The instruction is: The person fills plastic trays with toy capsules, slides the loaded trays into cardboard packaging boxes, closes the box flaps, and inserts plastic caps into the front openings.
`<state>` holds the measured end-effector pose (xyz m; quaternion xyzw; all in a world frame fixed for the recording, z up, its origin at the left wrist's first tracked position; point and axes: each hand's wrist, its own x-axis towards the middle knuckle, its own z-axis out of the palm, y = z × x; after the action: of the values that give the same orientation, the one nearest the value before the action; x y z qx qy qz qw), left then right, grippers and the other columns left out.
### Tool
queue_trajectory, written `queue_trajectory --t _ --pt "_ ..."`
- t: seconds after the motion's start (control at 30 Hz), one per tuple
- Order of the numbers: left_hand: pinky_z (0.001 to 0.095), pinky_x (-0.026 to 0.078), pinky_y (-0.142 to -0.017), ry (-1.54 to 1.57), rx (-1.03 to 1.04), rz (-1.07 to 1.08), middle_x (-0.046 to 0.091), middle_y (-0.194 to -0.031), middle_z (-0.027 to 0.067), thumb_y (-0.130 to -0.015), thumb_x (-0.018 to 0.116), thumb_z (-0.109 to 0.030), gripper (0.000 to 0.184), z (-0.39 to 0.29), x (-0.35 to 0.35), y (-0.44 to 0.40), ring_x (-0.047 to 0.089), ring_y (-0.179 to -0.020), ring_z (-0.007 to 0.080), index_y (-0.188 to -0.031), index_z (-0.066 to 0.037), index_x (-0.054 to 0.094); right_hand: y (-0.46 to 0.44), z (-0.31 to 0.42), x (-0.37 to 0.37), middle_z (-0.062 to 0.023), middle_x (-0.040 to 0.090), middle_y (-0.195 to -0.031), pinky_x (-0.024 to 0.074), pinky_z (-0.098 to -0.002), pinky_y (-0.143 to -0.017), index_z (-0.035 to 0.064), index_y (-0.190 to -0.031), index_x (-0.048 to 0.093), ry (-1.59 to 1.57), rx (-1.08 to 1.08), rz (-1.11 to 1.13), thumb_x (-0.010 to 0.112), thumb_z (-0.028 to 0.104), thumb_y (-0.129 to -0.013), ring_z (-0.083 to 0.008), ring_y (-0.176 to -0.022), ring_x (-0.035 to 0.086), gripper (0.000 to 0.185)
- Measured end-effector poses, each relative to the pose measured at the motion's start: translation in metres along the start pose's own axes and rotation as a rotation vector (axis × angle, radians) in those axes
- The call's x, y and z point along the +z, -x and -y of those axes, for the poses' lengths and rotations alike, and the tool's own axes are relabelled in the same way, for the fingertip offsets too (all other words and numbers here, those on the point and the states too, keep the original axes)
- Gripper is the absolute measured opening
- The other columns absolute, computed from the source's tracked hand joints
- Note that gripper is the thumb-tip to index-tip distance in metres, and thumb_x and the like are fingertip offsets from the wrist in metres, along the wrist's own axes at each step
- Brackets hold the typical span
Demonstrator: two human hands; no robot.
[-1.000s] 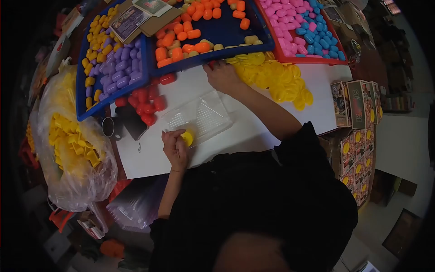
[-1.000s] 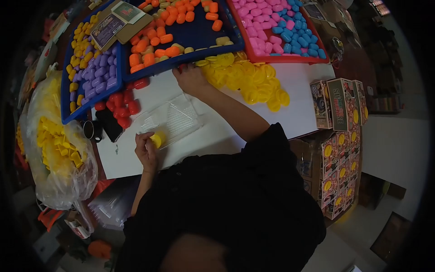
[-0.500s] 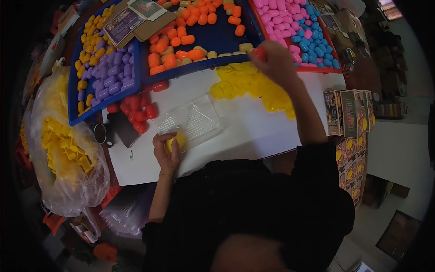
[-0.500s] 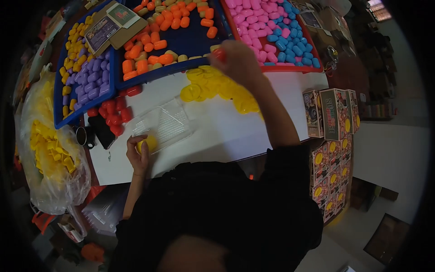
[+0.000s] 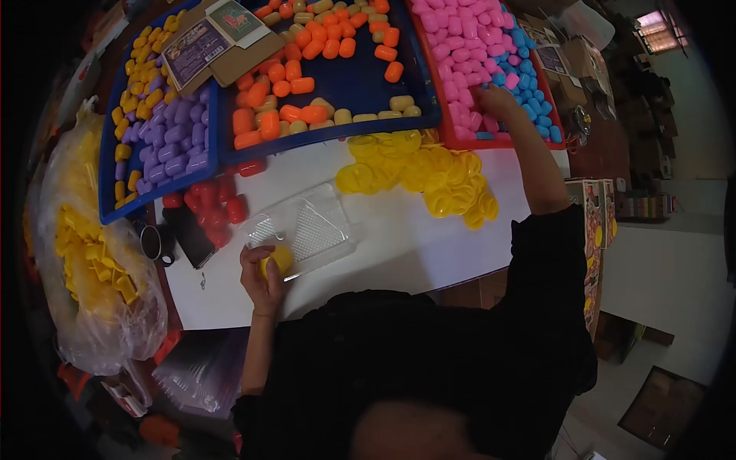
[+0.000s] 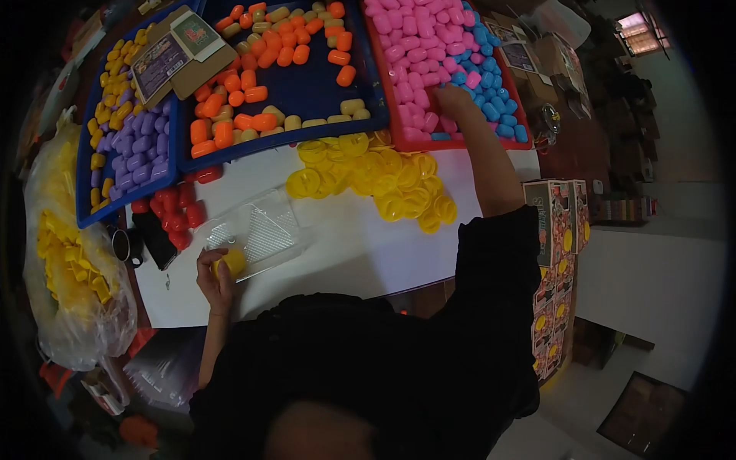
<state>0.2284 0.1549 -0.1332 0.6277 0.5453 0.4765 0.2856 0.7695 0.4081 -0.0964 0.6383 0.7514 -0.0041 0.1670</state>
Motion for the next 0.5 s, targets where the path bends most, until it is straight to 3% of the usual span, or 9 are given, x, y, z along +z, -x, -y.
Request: queue_trajectory --t 0.13,0.2,0.23,0.3,0.4,0.47,0.5 --pt "0.0466 0.023 -0.104 -0.011 0.003 -0.001 0.062 -0.09 0.0115 -0.085 0.052 -0.012 0.01 0.002 0.0 0.002 0.056 -0.091 0.0233 -0.091 -0.005 0.05 -0.002 -0.008 -0.006 -0.025 0.051 -0.11 0.0494 -0.0445 -0.075 0.0046 -0.109 0.05 0.051 0.033 0.081 0.055 0.017 -0.077 -0.0398 -0.089 0.058 0.034" --pt "0.0468 0.023 -0.104 -0.028 0.009 -0.025 0.062 -0.09 0.0115 -0.084 0.052 -0.01 0.009 0.002 0.0 0.001 0.057 -0.091 0.0233 -0.091 -0.005 0.051 0.002 -0.004 -0.018 -0.0233 0.053 -0.107 0.0508 -0.0447 -0.069 0.0041 -0.107 0.05 0.014 0.163 -0.194 0.053 0.018 -0.079 -0.0386 -0.089 0.059 0.032" --pt "0.0471 0.024 -0.103 -0.093 0.036 -0.038 0.062 -0.091 0.0114 -0.084 0.052 -0.009 0.009 -0.002 0.001 0.001 0.057 -0.09 0.0237 -0.091 -0.005 0.052 -0.003 -0.004 -0.017 -0.0233 0.053 -0.107 0.0508 -0.0447 -0.069 0.0041 -0.107 0.05 0.014 0.149 -0.194 0.053 0.018 -0.079 -0.0386 -0.089 0.059 0.032" --pt "0.0475 0.024 -0.103 -0.166 0.058 -0.049 0.063 -0.091 0.0113 -0.083 0.053 -0.007 0.009 -0.008 0.001 0.002 0.057 -0.089 0.0241 -0.092 -0.005 0.053 -0.006 -0.007 -0.007 -0.0182 0.055 -0.094 0.05 -0.0427 -0.061 0.0064 -0.092 0.056 0.201 0.067 -0.337 0.053 0.017 -0.08 -0.0307 -0.078 0.06 0.017" --pt "0.048 0.025 -0.102 -0.261 0.063 -0.134 0.062 -0.092 0.0106 -0.081 0.053 -0.005 0.01 -0.015 0.005 0.003 0.057 -0.088 0.0251 -0.091 -0.006 0.056 -0.027 -0.023 0.024 -0.0155 0.054 -0.091 0.048 -0.0395 -0.056 0.008 -0.09 0.057 0.38 0.037 -0.498 0.052 0.015 -0.08 -0.0272 -0.073 0.059 0.013" --pt "0.0482 0.026 -0.101 -0.251 0.058 -0.169 0.061 -0.092 0.0098 -0.08 0.054 -0.004 0.011 -0.015 0.007 0.006 0.057 -0.087 0.0253 -0.091 -0.006 0.056 -0.034 -0.027 0.028 -0.0127 0.053 -0.09 0.0464 -0.0368 -0.053 0.0081 -0.087 0.057 0.6 -0.007 -0.366 0.05 0.013 -0.081 -0.0256 -0.074 0.058 0.011" --pt "0.0482 0.026 -0.101 -0.267 0.039 -0.194 0.061 -0.092 0.0098 -0.08 0.054 -0.004 0.011 -0.015 0.008 0.008 0.057 -0.087 0.0253 -0.091 -0.006 0.056 -0.033 -0.036 0.035 -0.0118 0.054 -0.09 0.0471 -0.037 -0.054 0.0079 -0.089 0.057 0.623 -0.082 -0.42 0.051 0.013 -0.08 -0.0255 -0.076 0.058 0.012"
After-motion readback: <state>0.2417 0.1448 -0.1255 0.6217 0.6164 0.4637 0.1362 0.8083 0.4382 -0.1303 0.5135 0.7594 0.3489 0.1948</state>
